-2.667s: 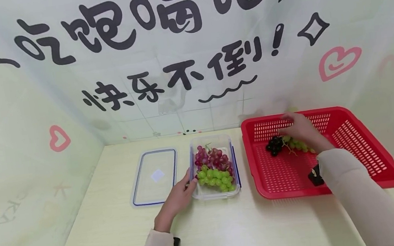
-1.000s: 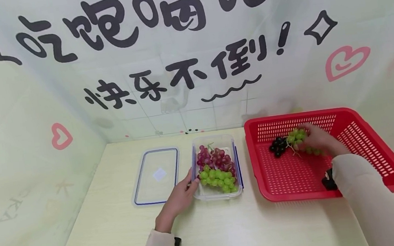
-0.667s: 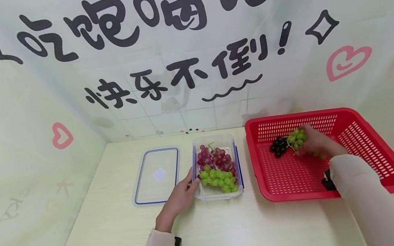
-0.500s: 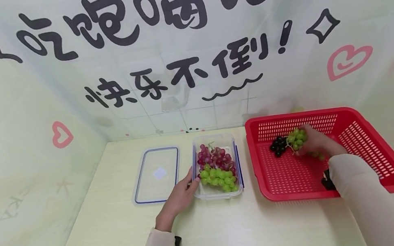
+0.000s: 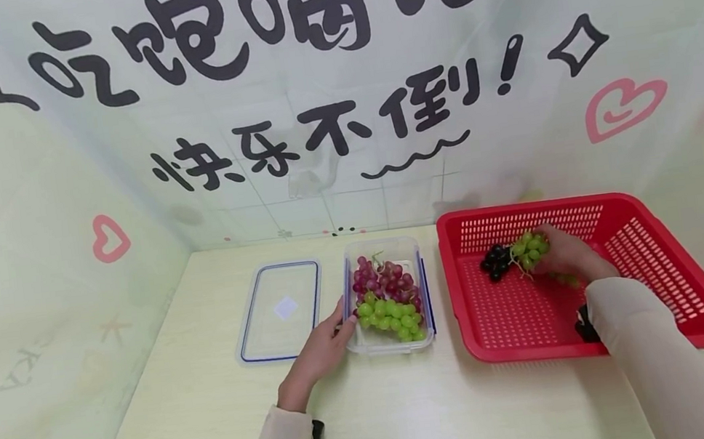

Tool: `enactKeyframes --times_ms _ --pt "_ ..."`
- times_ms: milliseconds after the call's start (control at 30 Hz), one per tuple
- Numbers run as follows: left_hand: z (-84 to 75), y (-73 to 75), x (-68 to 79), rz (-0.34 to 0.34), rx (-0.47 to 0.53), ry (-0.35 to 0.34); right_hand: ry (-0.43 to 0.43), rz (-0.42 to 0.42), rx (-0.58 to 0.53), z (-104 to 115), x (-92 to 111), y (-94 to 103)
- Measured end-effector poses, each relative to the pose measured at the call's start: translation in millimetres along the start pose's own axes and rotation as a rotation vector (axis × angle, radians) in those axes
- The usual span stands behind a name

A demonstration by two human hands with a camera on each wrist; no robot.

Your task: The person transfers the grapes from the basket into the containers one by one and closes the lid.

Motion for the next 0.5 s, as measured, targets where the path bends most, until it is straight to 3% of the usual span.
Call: enactKeyframes --times_ms 167,500 --pt "1.2 -0.8 0.5 0.009 -0.001 0.016 0.003 -0.035 0.061 -0.8 -0.2 0.4" --pt "2.6 -1.9 0.5 0.012 0.001 0.014 -0.009 -0.053 0.068 -0.3 4.4 1.3"
Point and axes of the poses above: each hand's wrist, its own x-axis away from the middle knuckle, its own y-axis out of the back of the hand, z = x × y, the point moved 5 cm from there along -x, towards the middle knuckle, and after that the axes turned 14 degrees about -x, right-handed, at the moved point
